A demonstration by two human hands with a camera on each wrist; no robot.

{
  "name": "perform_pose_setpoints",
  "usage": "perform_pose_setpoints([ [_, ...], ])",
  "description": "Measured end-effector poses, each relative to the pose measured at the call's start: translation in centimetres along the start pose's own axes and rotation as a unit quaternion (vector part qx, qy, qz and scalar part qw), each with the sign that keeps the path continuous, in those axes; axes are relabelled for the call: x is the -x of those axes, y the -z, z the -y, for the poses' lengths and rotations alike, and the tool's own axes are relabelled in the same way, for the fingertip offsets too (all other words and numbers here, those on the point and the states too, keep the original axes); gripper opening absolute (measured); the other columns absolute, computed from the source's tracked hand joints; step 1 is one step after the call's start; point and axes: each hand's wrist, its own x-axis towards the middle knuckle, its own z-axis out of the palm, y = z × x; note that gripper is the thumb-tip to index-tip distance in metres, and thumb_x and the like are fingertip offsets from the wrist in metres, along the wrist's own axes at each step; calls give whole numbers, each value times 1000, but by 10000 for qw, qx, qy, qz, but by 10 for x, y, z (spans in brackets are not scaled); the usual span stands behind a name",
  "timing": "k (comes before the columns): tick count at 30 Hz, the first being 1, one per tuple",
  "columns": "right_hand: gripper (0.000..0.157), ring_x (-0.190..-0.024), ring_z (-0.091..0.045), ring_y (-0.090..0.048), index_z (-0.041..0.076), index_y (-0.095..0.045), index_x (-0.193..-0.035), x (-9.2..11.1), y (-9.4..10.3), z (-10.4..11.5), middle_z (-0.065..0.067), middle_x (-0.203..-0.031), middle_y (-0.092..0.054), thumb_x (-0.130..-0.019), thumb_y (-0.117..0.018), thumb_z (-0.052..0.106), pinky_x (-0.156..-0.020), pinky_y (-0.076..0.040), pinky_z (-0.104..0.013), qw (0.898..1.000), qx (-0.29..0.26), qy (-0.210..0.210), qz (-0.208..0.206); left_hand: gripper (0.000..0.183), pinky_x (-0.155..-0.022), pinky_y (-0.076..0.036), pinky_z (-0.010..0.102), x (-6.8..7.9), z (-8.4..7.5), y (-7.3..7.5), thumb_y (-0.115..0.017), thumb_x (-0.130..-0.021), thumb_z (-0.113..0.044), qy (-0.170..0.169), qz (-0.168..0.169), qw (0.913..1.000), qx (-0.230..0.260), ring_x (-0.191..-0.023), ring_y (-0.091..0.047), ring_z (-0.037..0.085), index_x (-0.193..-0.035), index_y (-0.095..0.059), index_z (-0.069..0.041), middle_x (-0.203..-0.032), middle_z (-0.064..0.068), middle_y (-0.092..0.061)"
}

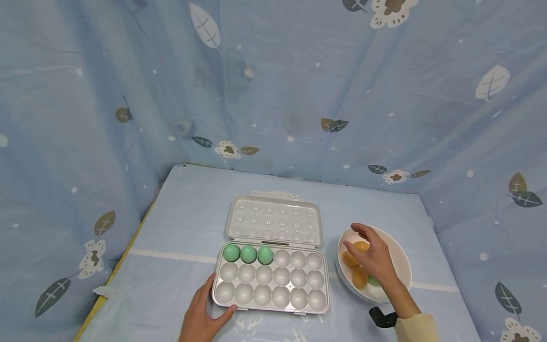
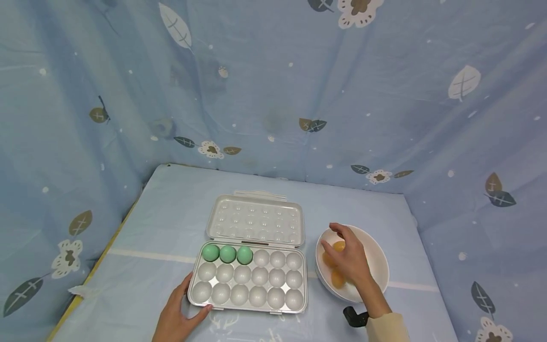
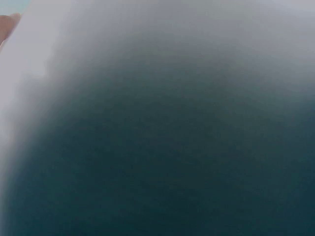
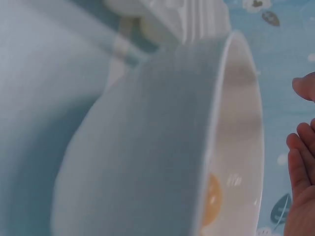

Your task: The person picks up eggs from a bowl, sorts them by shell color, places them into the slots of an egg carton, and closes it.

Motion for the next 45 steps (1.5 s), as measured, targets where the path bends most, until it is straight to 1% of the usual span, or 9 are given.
perform_pose_setpoints([
  [5, 55, -120, -35, -63, 4, -60, -135, 11, 11, -13, -15, -132, -66, -87, -85, 17, -103, -50, -31, 9993, 313, -143, 147, 110, -98, -34, 6, 0, 0, 1, -100, -61, -35, -28, -21, 10000, -24, -117, -62, 23, -154, -46, -13, -128, 10, -65],
  [7, 54, -118, -36, -64, 3, -60, -135, 14, 14, -17, -16, -130, -66, -88, -84, 17, -101, -50, -44, 9987, 422, -201, 200, 110, -98, -35, 7, 1, 0, 1, -100, -61, -35, -26, -33, 10000, -41, -117, -63, 23, -154, -46, -12, -128, 11, -65],
  [10, 54, -117, -37, -64, 3, -60, -134, 18, 19, -22, -17, -129, -66, -88, -84, 19, -100, -50, -53, 9977, 498, -330, 317, 110, -99, -35, 7, 1, 0, 0, -100, -61, -35, 20, -27, 10000, -50, -118, -62, 23, -154, -46, -13, -129, 11, -64],
  [23, 49, -101, -31, -70, -2, -65, -123, 34, 36, -43, -11, -113, -73, -83, -88, 14, -88, -60, -44, 9895, 500, -381, 1305, 109, -98, -35, 7, 1, -1, 1, -99, -63, -37, 39, -19, 10000, -26, -119, -62, 23, -155, -45, -14, -131, 11, -64],
  [28, 47, -99, -31, -72, -4, -65, -122, 36, 39, -45, -13, -112, -73, -83, -87, 13, -88, -60, -43, 9875, 394, -452, 1459, 110, -99, -33, 6, -1, -1, 1, -99, -63, -37, 59, -16, 10000, -24, -120, -61, 23, -155, -45, -13, -132, 11, -64],
  [31, 46, -100, -32, -72, -5, -65, -121, 36, 41, -46, -13, -112, -72, -84, -86, 11, -89, -60, -44, 9854, 323, -513, 1590, 109, -99, -41, 15, -1, -2, 1, -99, -63, -38, 90, 17, 9999, -98, -119, -62, 23, -155, -45, -13, -132, 11, -64],
  [36, 45, -105, -32, -69, -4, -67, -120, 37, 41, -47, -13, -115, -72, -81, -87, 10, -93, -58, -48, 9716, 728, -814, 2098, 109, -93, -54, 44, 0, -2, 2, -99, -64, -40, 131, 93, 9996, -230, -118, -63, 25, -155, -45, -13, -130, 12, -64],
  [40, 45, -109, -32, -68, -1, -69, -120, 39, 39, -49, -13, -117, -72, -80, -87, 9, -95, -56, -51, 9594, 1169, -878, 2414, 108, -93, -53, 46, 0, -3, 3, -98, -65, -40, 184, 165, 9995, -220, -119, -63, 25, -155, -44, -13, -131, 11, -64],
  [45, 44, -109, -32, -67, -1, -70, -118, 41, 37, -47, -12, -115, -72, -78, -87, 8, -98, -54, -55, 9560, 1328, -953, 2437, 108, -94, -53, 47, 0, -4, 3, -98, -66, -42, 195, 207, 9994, -219, -119, -63, 25, -154, -45, -12, -131, 11, -64],
])
